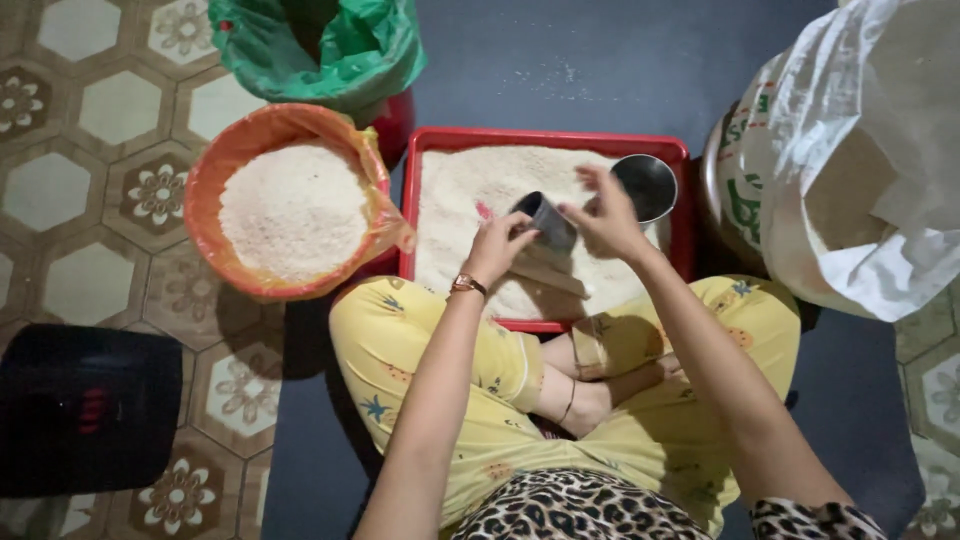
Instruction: The person scoops flour from a red tray into a metal cup and pours it into a second metal cup, repeating the process to sift the flour. The person occasionally uses their hand to gather flour from the tray.
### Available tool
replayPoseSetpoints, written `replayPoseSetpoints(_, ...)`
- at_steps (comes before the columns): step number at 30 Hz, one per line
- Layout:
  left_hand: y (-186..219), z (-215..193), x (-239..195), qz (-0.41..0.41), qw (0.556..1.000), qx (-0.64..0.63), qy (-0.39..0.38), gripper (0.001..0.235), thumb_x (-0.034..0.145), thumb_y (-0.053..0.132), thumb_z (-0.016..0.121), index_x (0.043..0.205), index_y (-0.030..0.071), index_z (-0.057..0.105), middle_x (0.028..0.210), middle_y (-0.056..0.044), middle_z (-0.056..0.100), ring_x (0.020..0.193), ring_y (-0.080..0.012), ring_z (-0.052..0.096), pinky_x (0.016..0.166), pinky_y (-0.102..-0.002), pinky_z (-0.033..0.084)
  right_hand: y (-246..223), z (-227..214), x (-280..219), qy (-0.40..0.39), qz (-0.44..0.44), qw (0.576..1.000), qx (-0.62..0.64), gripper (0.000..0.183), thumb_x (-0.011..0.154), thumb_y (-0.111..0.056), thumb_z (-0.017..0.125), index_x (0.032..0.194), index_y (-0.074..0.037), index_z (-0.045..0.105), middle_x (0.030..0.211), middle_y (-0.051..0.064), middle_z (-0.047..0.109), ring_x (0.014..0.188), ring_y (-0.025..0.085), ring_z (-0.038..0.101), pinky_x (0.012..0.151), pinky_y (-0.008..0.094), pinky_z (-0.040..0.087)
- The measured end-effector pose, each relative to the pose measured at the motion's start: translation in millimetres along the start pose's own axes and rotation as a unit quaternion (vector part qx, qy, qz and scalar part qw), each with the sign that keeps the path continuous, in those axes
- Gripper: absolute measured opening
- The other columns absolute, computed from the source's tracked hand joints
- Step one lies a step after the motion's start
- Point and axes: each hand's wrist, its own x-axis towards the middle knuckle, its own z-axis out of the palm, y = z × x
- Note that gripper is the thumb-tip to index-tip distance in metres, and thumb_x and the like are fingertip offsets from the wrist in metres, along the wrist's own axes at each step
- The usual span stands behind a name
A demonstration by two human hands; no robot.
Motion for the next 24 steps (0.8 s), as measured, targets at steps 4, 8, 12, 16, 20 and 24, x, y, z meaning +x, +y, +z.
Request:
replayPoseSetpoints(4, -22, 15, 21, 0.018, 0.994, 0.087, 0.058, 0.018, 0.098, 0.031, 0.066, 0.114, 0.023, 0.069, 0.098, -0.009, 0.078, 0.102, -0.0314, 0.073, 0.102, -0.047, 0.05, 64, -36, -15, 0.289, -0.106, 0.94, -0.148, 0.05, 0.091, -0.022, 0.08, 0.131, -0.007, 0.054, 0.117, 0.016, 0.053, 0.114, 0.038, 0.051, 0.104, 0.05, 0.038)
replayPoseSetpoints(8, -4, 38, 51, 0.05, 0.978, 0.185, 0.083, 0.02, 0.104, 0.033, 0.057, 0.12, 0.022, 0.061, 0.094, -0.008, 0.078, 0.1, -0.0231, 0.076, 0.113, -0.037, 0.042, 154, -36, -17, 0.355, 0.032, 0.917, -0.178, 0.06, 0.098, -0.029, 0.075, 0.141, 0.0, 0.046, 0.124, 0.028, 0.048, 0.118, 0.051, 0.045, 0.102, 0.066, 0.035)
replayPoseSetpoints(12, -27, 100, 80, 0.104, 0.951, 0.288, 0.044, 0.019, 0.104, 0.037, 0.052, 0.118, 0.026, 0.06, 0.091, -0.004, 0.078, 0.098, -0.0173, 0.076, 0.114, -0.035, 0.041, 176, -21, -8, 0.317, 0.151, 0.934, -0.066, 0.065, 0.096, -0.046, 0.075, 0.141, -0.006, 0.05, 0.123, 0.027, 0.053, 0.12, 0.049, 0.048, 0.107, 0.059, 0.032)
replayPoseSetpoints(16, -24, 104, 65, 0.198, 0.907, 0.369, 0.036, 0.009, 0.099, 0.032, 0.057, 0.103, 0.025, 0.062, 0.079, 0.001, 0.073, 0.083, -0.0181, 0.073, 0.097, -0.036, 0.043, 183, -29, 2, 0.315, 0.177, 0.932, -0.006, 0.068, 0.089, -0.054, 0.075, 0.141, -0.015, 0.054, 0.127, 0.02, 0.06, 0.122, 0.042, 0.057, 0.108, 0.049, 0.038)
replayPoseSetpoints(20, -32, 80, 43, 0.208, 0.897, 0.388, -0.02, 0.007, 0.097, 0.028, 0.057, 0.098, 0.026, 0.063, 0.078, 0.004, 0.072, 0.083, -0.0174, 0.072, 0.09, -0.035, 0.044, 120, -36, -8, 0.264, 0.154, 0.951, 0.048, 0.065, 0.088, -0.045, 0.073, 0.146, -0.022, 0.052, 0.137, 0.021, 0.06, 0.126, 0.047, 0.057, 0.109, 0.055, 0.042)
replayPoseSetpoints(24, -23, 34, 22, 0.083, 0.936, 0.34, -0.04, 0.013, 0.099, 0.031, 0.055, 0.102, 0.028, 0.068, 0.073, -0.002, 0.071, 0.083, -0.0272, 0.073, 0.084, -0.04, 0.055, 105, -24, -5, 0.21, 0.149, 0.962, 0.093, 0.086, 0.083, -0.056, 0.078, 0.157, -0.032, 0.04, 0.155, 0.022, 0.043, 0.14, 0.047, 0.045, 0.12, 0.054, 0.034)
